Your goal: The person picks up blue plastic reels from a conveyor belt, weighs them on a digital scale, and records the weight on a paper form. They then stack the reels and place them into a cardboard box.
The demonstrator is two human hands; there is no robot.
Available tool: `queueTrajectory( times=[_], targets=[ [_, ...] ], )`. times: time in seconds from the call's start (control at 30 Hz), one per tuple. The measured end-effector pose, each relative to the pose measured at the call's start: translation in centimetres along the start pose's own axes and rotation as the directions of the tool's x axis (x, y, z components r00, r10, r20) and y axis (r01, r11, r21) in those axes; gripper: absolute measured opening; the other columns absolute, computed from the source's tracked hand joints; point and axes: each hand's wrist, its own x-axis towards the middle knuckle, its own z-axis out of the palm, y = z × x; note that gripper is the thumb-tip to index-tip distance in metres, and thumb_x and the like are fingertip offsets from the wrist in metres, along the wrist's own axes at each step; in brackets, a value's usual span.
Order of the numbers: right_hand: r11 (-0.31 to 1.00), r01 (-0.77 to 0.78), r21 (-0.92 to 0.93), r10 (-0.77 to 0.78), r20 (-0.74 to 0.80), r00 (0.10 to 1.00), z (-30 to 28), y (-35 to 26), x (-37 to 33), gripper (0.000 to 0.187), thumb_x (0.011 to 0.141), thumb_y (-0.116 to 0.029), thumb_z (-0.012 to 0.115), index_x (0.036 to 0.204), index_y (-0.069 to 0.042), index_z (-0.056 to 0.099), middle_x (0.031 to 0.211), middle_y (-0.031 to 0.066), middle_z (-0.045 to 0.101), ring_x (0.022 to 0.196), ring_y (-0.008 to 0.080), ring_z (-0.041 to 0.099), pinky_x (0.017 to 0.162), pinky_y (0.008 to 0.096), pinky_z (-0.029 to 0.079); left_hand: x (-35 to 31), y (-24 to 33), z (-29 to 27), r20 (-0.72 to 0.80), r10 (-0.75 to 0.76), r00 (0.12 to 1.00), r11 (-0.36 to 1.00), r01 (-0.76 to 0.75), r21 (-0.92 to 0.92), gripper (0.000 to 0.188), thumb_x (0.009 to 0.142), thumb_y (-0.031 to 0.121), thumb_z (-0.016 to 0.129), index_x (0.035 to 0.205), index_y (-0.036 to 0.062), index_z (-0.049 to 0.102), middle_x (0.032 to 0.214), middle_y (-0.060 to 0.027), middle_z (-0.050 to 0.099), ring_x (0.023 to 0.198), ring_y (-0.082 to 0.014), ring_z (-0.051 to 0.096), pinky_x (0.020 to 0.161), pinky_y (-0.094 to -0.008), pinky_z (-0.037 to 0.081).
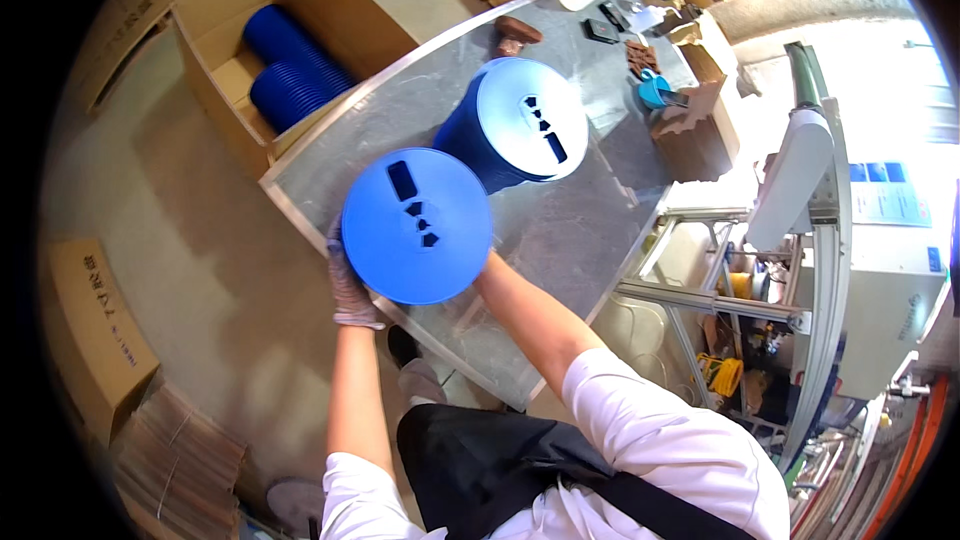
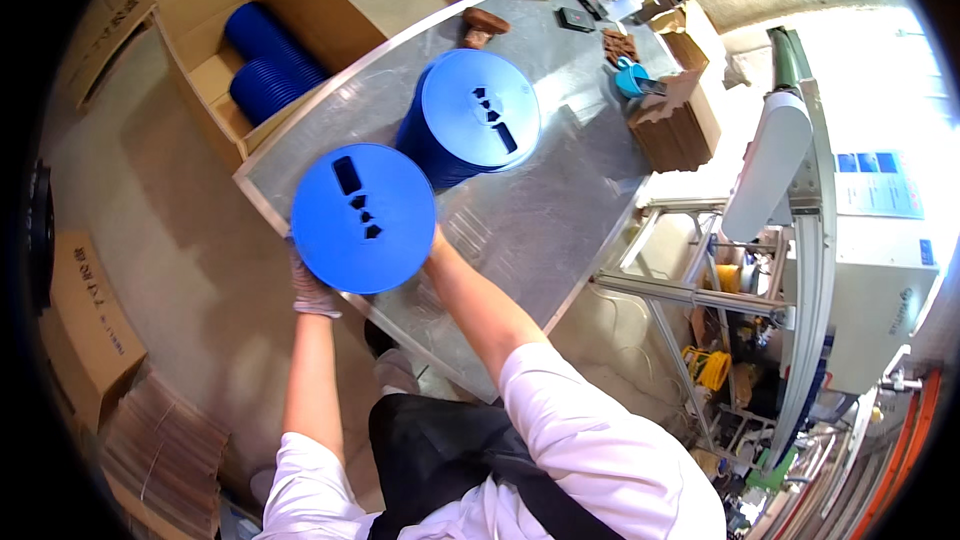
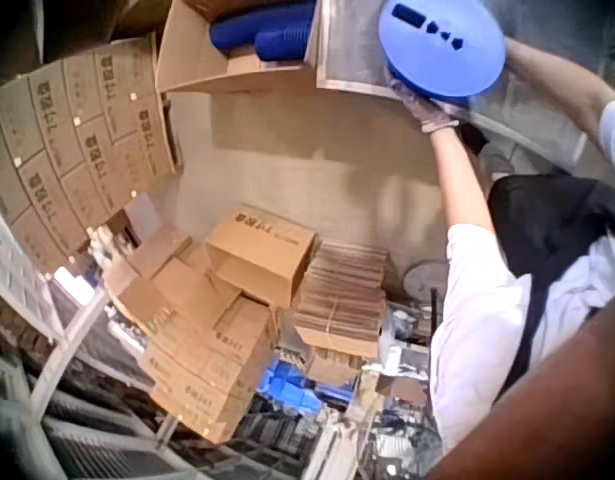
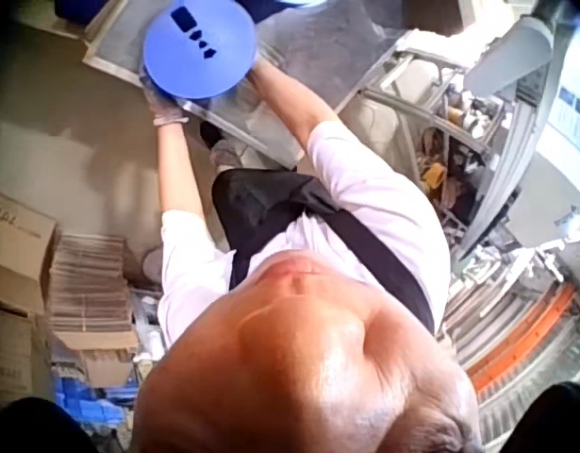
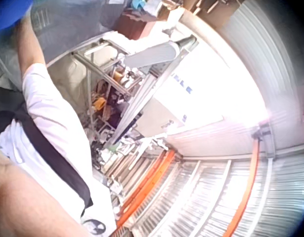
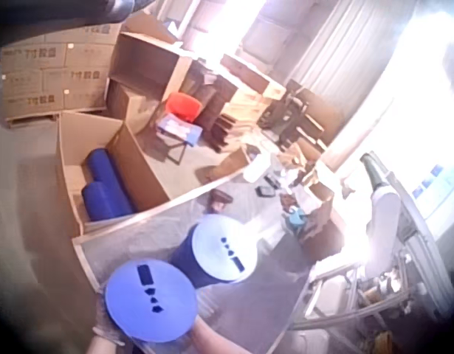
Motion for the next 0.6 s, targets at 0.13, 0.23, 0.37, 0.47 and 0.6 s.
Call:
queueTrajectory(
  times=[0.13,0.23,0.37,0.47,0.6],
  targets=[
    [0.999,0.030,0.032,-0.030,-0.019,0.999,-1.4,0.6,1.3,0.057,0.091,-0.045,0.048,0.129,-0.004,0.047,0.129,0.0108,0.051,0.119,0.0226,0.047,0.101,0.0359,0.036,2.2,-2.5,-3.3,-0.011,0.013,1.000,0.997,-0.012,0.075,0.064,0.088,0.056,0.051,0.125,0.0044,0.047,0.120,-0.0073,0.054,0.109,-0.0201,0.052,0.096,-0.0358,0.043],
    [0.996,0.085,0.020,-0.082,-0.104,0.991,-1.4,1.9,-0.4,0.062,0.090,-0.048,0.046,0.134,-0.004,0.041,0.137,0.0109,0.042,0.126,0.0228,0.038,0.106,0.0365,0.028,1.9,-2.9,-8.3,0.075,-0.040,0.996,0.976,0.023,0.218,0.058,0.092,0.048,0.047,0.129,0.0034,0.044,0.124,-0.0086,0.052,0.111,-0.0211,0.051,0.097,-0.0348,0.042],
    [0.983,0.157,-0.096,-0.166,-0.096,0.981,-4.2,3.9,-9.0,0.076,0.090,-0.057,0.041,0.148,-0.015,0.018,0.155,0.0066,0.008,0.143,0.0228,0.002,0.113,0.0411,-0.001,-0.5,-2.3,-8.0,-0.133,-0.048,0.990,0.999,0.045,-0.031,0.053,0.095,0.038,0.044,0.134,0.0029,0.040,0.132,-0.0119,0.046,0.119,-0.0249,0.046,0.105,-0.0369,0.034],
    [0.984,-0.174,-0.043,0.153,-0.303,0.940,-9.6,5.8,-22.5,0.073,0.088,-0.057,0.047,0.145,-0.017,0.027,0.147,0.0098,0.031,0.135,0.0220,0.029,0.109,0.0382,0.022,-4.4,-0.3,-1.1,-0.299,0.014,0.954,0.997,0.011,0.080,0.056,0.095,0.040,0.037,0.141,0.0068,0.031,0.145,-0.0109,0.032,0.133,-0.0250,0.031,0.112,-0.0402,0.020],
    [0.599,-0.305,-0.740,-0.064,-0.424,0.903,-23.6,13.2,-40.7,0.068,0.082,-0.062,0.053,0.128,-0.012,0.052,0.124,0.0112,0.057,0.114,0.0270,0.053,0.095,0.0373,0.041,-16.8,-0.2,5.9,-0.505,-0.040,0.862,0.862,0.285,0.419,0.070,0.092,0.055,0.029,0.148,0.0162,0.013,0.155,-0.0056,0.010,0.142,-0.0252,0.010,0.115,-0.0393,0.006]
  ],
)
